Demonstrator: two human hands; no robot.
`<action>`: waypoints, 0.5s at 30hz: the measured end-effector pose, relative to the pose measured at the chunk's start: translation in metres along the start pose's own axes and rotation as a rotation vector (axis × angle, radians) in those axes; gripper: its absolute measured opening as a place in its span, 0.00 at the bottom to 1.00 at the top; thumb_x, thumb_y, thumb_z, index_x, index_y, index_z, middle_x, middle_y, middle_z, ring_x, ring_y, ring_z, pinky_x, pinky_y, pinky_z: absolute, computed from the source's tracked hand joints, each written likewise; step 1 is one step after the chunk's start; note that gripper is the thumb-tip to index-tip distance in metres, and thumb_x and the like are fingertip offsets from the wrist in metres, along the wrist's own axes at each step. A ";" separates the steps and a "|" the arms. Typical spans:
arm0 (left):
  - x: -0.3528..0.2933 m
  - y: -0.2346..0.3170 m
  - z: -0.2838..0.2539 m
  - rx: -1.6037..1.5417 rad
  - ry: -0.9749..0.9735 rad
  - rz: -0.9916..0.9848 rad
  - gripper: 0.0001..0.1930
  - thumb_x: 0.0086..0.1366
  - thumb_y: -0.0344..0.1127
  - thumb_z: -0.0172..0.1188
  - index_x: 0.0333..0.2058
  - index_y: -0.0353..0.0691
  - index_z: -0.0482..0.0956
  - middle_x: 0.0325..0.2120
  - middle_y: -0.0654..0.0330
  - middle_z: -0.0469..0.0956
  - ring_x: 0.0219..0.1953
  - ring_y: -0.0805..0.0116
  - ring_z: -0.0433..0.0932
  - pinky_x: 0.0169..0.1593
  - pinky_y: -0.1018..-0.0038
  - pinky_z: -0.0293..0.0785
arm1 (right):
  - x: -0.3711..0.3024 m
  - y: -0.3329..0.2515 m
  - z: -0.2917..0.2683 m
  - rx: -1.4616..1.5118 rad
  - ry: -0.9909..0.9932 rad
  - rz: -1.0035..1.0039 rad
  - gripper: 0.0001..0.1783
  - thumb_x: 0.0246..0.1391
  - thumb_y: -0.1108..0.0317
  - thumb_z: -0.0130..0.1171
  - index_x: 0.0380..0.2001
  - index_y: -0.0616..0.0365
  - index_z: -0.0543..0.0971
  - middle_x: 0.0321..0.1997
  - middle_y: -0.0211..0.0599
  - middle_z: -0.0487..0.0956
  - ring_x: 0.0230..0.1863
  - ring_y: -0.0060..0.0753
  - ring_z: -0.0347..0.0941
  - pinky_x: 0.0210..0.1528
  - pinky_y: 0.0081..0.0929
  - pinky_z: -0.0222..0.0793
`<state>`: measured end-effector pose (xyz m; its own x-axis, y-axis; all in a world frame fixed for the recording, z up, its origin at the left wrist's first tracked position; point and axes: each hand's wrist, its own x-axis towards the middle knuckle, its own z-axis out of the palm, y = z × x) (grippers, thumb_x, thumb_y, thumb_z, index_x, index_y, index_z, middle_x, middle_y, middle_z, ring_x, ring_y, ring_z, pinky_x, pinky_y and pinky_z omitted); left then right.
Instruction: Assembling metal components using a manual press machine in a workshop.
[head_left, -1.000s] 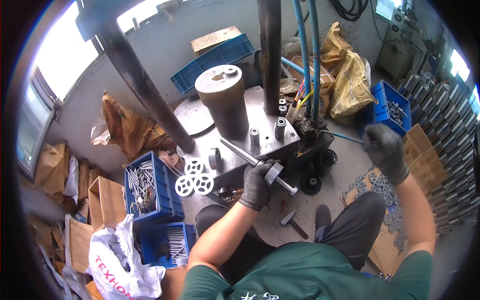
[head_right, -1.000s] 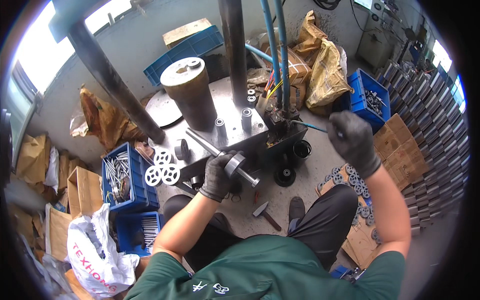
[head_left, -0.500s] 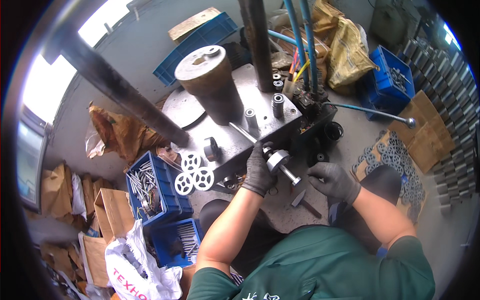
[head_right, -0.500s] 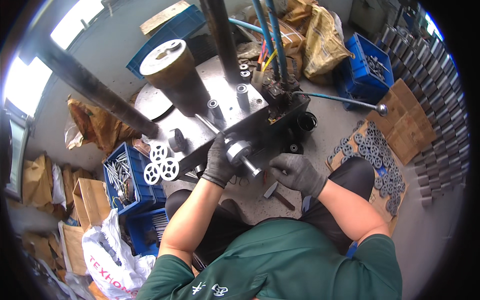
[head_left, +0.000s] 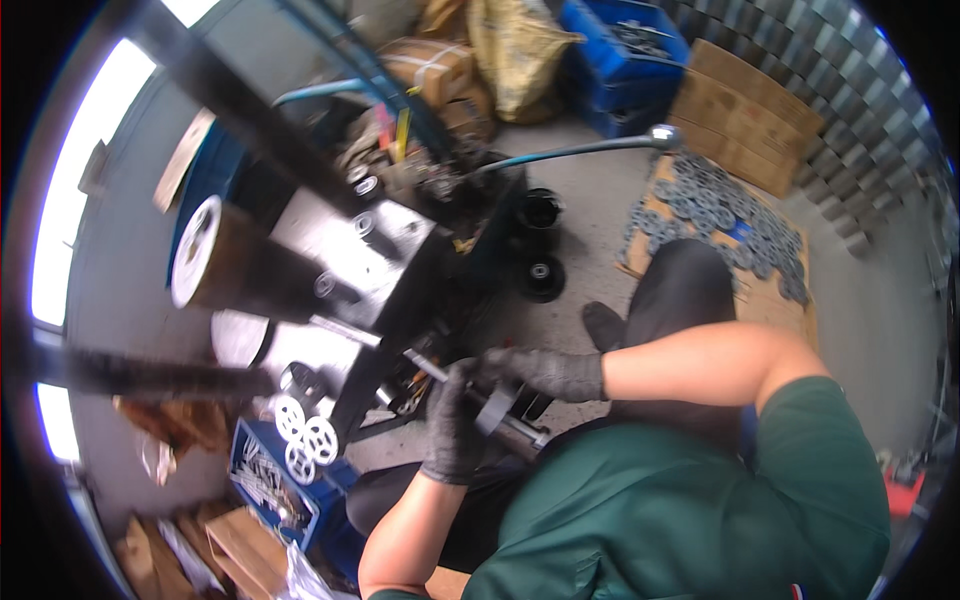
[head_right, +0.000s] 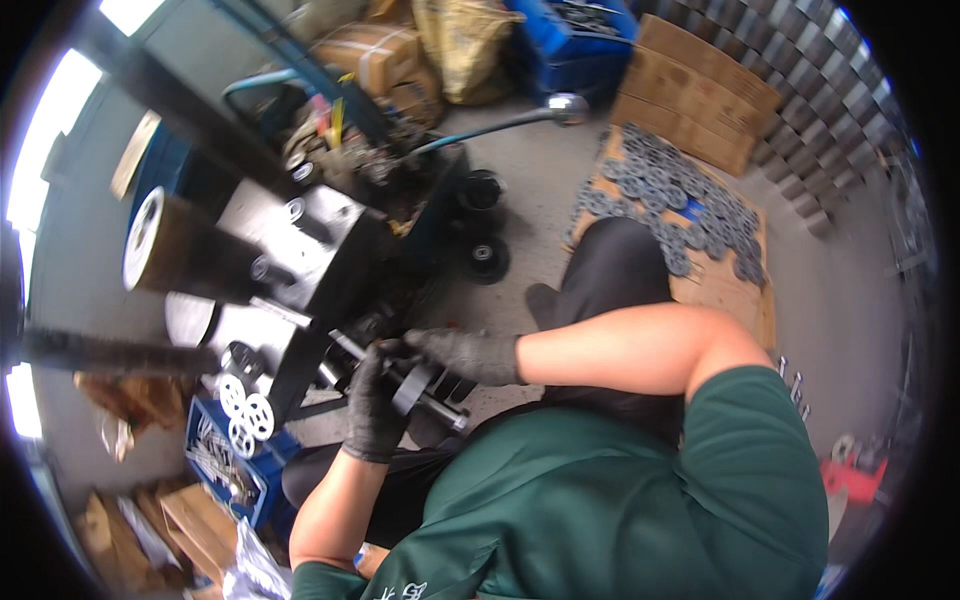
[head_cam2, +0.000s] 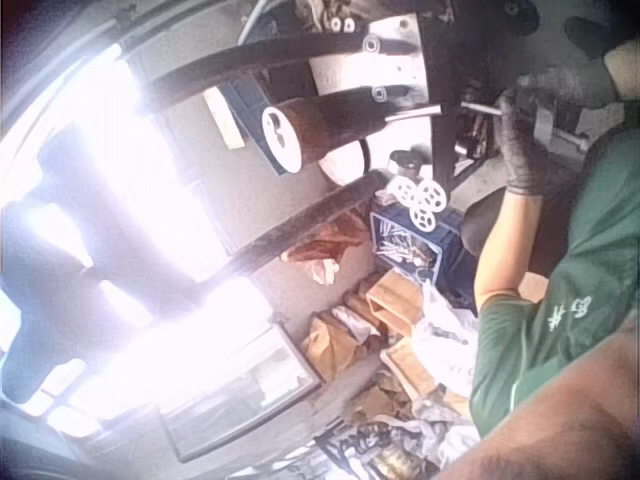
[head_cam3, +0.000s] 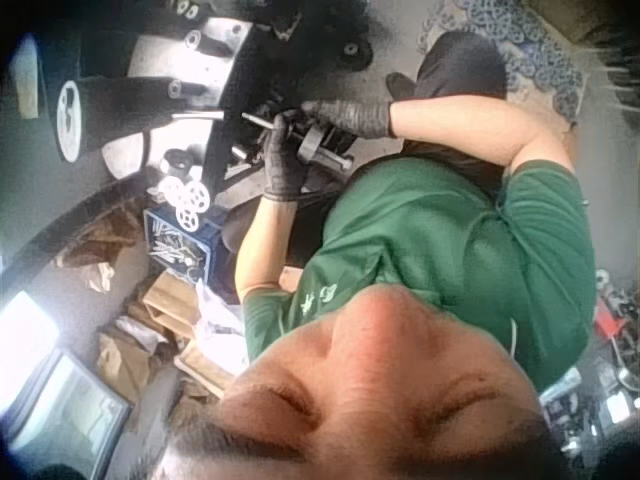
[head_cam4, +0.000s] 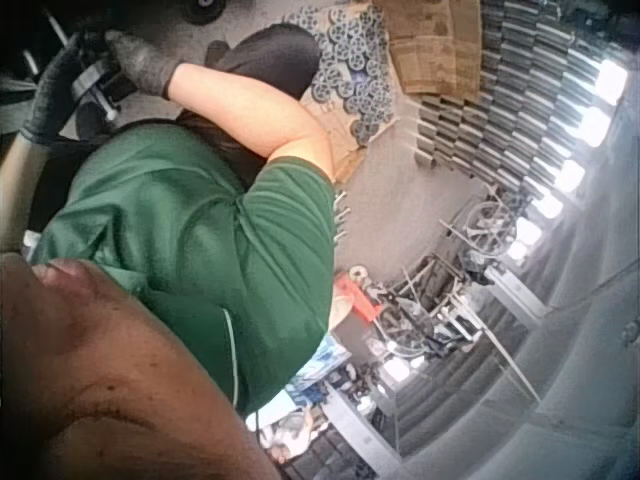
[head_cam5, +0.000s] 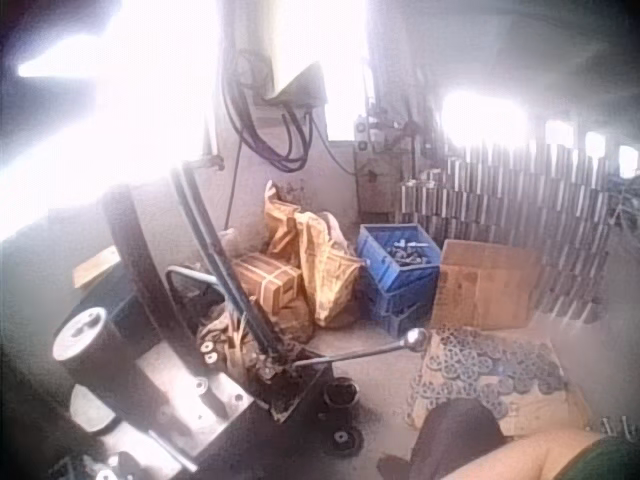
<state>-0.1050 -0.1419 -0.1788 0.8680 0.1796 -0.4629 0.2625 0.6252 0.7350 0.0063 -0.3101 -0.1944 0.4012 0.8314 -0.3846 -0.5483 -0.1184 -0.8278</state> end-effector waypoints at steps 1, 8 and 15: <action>0.004 -0.001 0.003 0.060 0.022 0.027 0.25 0.72 0.55 0.64 0.53 0.39 0.78 0.41 0.56 0.84 0.42 0.62 0.85 0.50 0.66 0.82 | 0.002 0.011 -0.001 0.095 0.000 0.041 0.25 0.73 0.43 0.48 0.53 0.51 0.81 0.50 0.28 0.83 0.42 0.24 0.80 0.43 0.28 0.78; 0.019 0.009 0.014 0.586 -0.027 0.527 0.29 0.71 0.47 0.64 0.61 0.31 0.72 0.51 0.51 0.79 0.51 0.61 0.79 0.58 0.67 0.75 | 0.032 0.023 -0.001 0.083 0.020 -0.313 0.13 0.68 0.59 0.55 0.49 0.54 0.79 0.41 0.36 0.84 0.42 0.40 0.82 0.45 0.34 0.78; 0.056 0.015 -0.005 0.991 -0.189 0.813 0.31 0.77 0.50 0.58 0.64 0.28 0.70 0.54 0.51 0.79 0.54 0.62 0.78 0.58 0.65 0.76 | -0.009 -0.007 -0.048 -1.026 0.455 -1.177 0.09 0.62 0.65 0.60 0.44 0.53 0.80 0.39 0.40 0.81 0.45 0.45 0.82 0.48 0.38 0.79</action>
<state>-0.0548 -0.1183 -0.1958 0.9494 0.0799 0.3038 -0.2372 -0.4518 0.8600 0.0418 -0.3428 -0.2044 0.4960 0.5204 0.6951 0.8195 -0.0158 -0.5729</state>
